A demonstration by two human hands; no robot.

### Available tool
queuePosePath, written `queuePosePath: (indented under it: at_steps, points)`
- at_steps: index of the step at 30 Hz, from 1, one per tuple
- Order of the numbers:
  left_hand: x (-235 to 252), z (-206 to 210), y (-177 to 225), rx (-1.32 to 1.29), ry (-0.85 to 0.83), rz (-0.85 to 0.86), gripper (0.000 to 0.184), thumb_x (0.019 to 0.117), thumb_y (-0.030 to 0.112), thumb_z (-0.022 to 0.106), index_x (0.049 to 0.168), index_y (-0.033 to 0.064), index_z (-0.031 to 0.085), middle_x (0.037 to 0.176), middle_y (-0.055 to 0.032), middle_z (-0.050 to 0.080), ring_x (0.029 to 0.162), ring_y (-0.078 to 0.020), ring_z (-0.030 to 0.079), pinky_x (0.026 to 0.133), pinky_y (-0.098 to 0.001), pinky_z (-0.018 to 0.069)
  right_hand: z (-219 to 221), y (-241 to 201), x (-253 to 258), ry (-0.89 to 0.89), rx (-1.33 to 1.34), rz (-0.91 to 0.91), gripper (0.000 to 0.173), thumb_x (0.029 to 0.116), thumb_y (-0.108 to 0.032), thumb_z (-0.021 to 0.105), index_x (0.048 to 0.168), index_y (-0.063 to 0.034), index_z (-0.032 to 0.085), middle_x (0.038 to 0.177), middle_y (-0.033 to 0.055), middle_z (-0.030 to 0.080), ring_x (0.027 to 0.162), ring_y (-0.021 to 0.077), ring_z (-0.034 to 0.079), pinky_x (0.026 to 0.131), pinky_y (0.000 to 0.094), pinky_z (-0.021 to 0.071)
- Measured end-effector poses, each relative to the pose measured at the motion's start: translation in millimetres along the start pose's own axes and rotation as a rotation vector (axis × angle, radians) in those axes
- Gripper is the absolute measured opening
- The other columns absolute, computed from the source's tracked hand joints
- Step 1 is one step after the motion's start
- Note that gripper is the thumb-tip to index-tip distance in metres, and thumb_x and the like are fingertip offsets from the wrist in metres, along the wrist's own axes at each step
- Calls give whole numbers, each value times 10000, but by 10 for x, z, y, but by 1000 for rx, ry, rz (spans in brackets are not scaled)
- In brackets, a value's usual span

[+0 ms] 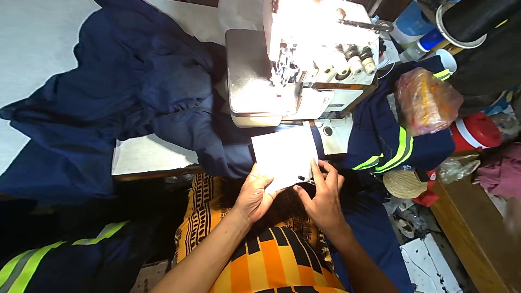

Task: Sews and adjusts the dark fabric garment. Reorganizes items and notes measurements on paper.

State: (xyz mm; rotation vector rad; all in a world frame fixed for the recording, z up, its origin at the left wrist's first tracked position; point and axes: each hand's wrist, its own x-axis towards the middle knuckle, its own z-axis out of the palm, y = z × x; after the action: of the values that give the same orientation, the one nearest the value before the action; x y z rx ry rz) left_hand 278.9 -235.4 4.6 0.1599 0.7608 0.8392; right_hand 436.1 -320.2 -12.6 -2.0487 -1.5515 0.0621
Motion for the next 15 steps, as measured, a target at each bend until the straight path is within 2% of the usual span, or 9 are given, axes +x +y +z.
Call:
queuePosePath:
  at_steps: [3,5,6,8,9,11,15]
  points:
    - [-6,31,-9,24,15,16,457,1024,-118,369,1421,109,355,1206,-164,636,1051,-307,705,875,-495,611,-26,-78,17,115,3,-28,731,843,-402,726,1415,29,581,1415,296,501,1082,371,565,917,511,462]
    - [2,51,-26,60,32,51,431,1009,-133,414,1371,99,386,1158,-124,646,1008,-239,711,866,-423,615,-50,-170,40,220,23,-97,636,859,-368,705,1353,24,617,1365,302,519,1085,352,544,938,489,415]
    - [6,61,-37,78,38,72,424,1000,-138,437,1355,90,399,1133,-109,651,986,-214,712,858,-399,615,-55,-231,53,239,52,-127,565,866,-367,710,1286,7,654,1304,273,557,1092,343,547,948,471,421]
    - [3,75,-50,98,24,90,430,989,-140,466,1347,92,410,1099,-85,661,947,-175,711,833,-350,614,-2,-341,94,197,105,-157,489,864,-399,722,1181,-26,717,1146,180,647,1044,319,581,897,461,466]
    - [-5,86,-52,96,19,84,417,992,-135,464,1331,101,412,1066,-71,671,904,-155,716,793,-320,617,47,-378,122,152,101,-154,510,855,-439,734,1162,-31,729,1083,149,663,1012,318,595,860,466,494]
    - [-2,83,-55,70,9,77,366,1012,-109,433,1305,110,404,988,-62,679,806,-137,722,715,-285,624,168,-404,188,111,65,-135,518,784,-445,775,1110,-42,757,996,125,649,960,323,601,812,452,510]
    - [22,-19,-30,15,-53,69,228,1091,64,379,1311,108,425,1034,-91,692,906,-188,730,826,-344,622,264,-378,275,109,93,-136,405,763,-429,809,980,-88,778,881,70,626,904,280,599,813,425,502]
